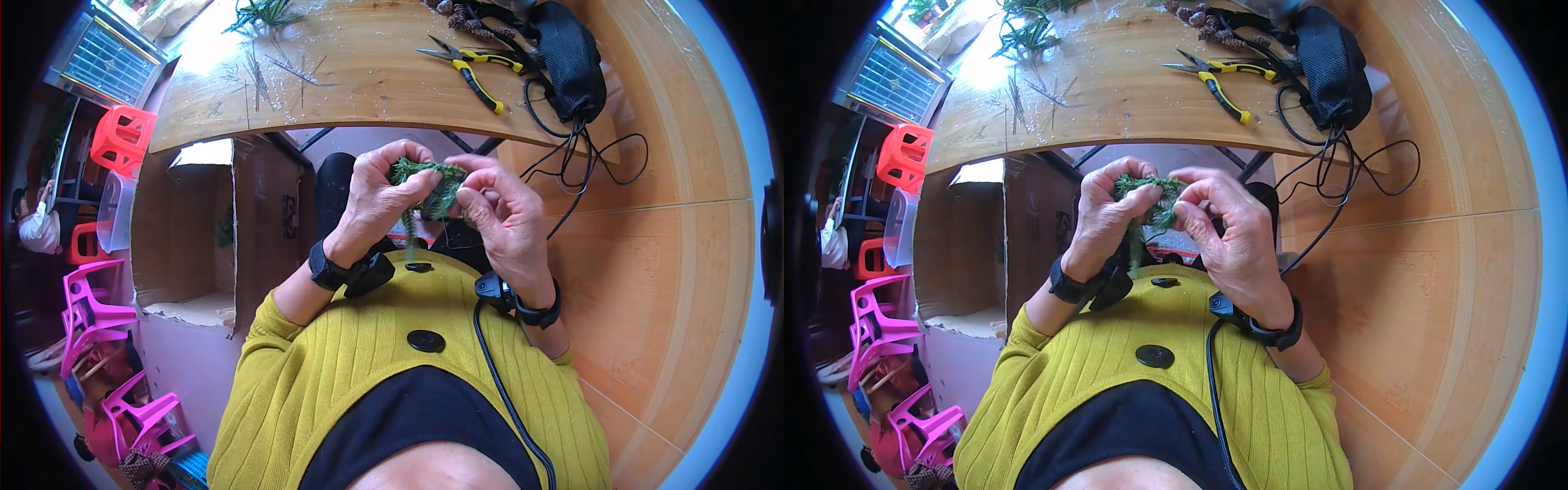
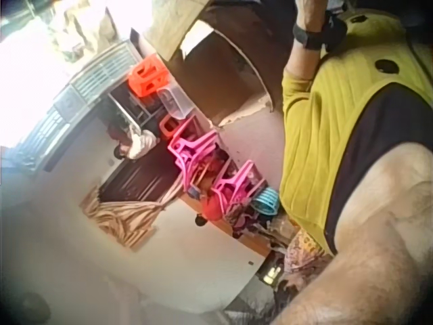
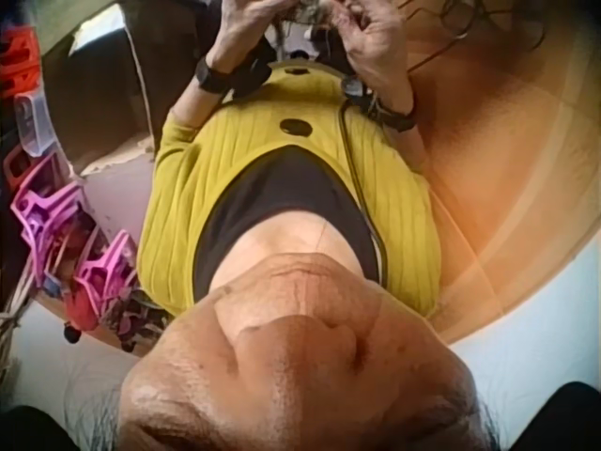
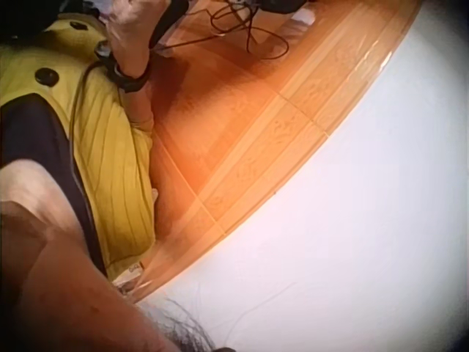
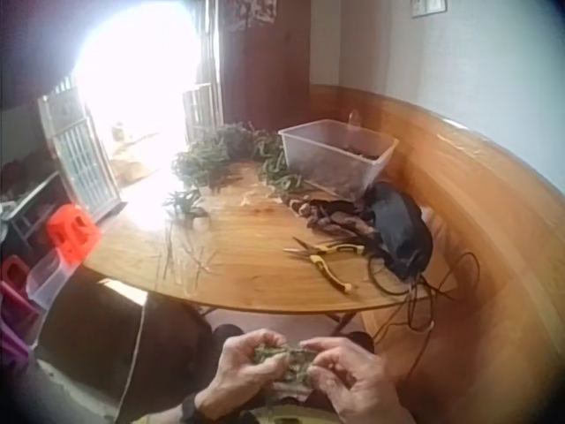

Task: Assembling artificial foliage by cutting and securing wire components with pliers.

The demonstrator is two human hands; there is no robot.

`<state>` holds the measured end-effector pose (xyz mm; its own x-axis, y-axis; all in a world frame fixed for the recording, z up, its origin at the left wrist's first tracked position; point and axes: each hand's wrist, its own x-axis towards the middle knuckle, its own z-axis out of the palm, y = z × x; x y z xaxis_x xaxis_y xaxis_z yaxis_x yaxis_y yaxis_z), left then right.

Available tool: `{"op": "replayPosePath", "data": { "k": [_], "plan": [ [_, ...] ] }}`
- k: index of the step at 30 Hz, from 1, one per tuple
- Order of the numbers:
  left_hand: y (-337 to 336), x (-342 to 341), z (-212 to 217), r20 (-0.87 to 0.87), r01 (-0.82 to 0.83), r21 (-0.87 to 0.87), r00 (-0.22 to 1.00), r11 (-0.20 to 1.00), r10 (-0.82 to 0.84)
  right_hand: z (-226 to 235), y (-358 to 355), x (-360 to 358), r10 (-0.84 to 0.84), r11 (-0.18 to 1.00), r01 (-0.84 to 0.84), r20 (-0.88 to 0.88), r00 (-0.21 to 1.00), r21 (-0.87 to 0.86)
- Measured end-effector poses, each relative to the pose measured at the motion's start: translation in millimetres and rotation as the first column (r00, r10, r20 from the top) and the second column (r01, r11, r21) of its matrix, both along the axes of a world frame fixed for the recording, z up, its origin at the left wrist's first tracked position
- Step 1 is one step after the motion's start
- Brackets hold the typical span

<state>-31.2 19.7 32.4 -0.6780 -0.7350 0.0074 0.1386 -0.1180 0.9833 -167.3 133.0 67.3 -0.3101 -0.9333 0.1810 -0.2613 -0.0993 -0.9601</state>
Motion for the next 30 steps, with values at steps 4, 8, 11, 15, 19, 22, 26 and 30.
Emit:
{"op": "replayPosePath", "data": {
  "k": [4,8,11,15,19,22,26,30],
  "plan": [
    [0.9,-3.7,-5.1,-0.045,-0.05,0.067,0.998,0.996,0.054,3.6,-2.4,-3.0,-0.075,0.997,0.075,0.021,0.997,-0.033],
    [1.3,-5.5,-5.6,-0.053,-0.094,0.053,0.994,0.994,0.097,9.4,-6.7,-2.8,-0.097,0.995,0.098,-0.076,0.992,0.008],
    [0.7,-6.9,-5.0,-0.056,-0.133,0.049,0.989,0.99,0.135,22.9,-6.7,-0.7,-0.104,0.994,0.103,-0.073,0.992,-0.023],
    [0.3,-10.1,-6.9,-0.087,-0.152,0.08,0.984,0.985,0.158,29.9,-7.2,5.4,-0.119,0.987,0.115,-0.033,0.992,-0.112],
    [0.3,-11.2,-8.4,-0.128,-0.165,0.168,0.974,0.972,0.188,15.0,-20.5,6.2,-0.106,0.993,0.092,-0.204,0.973,-0.079],
    [-1.5,-12.1,-13.4,-0.114,-0.153,0.184,0.978,0.971,0.175,3.7,-25.4,5.2,-0.166,0.986,0.145,-0.39,0.906,-0.081],
    [-0.4,-11.8,-16.8,-0.118,-0.152,0.144,0.978,0.978,0.17,4.5,-27.2,5.8,-0.186,0.983,0.169,-0.432,0.882,-0.076],
    [-1.8,-15.0,-21.9,-0.174,-0.145,0.089,0.972,0.985,0.159,4.6,-30.3,4.4,-0.201,0.979,0.186,-0.475,0.857,-0.079]
  ]
}}
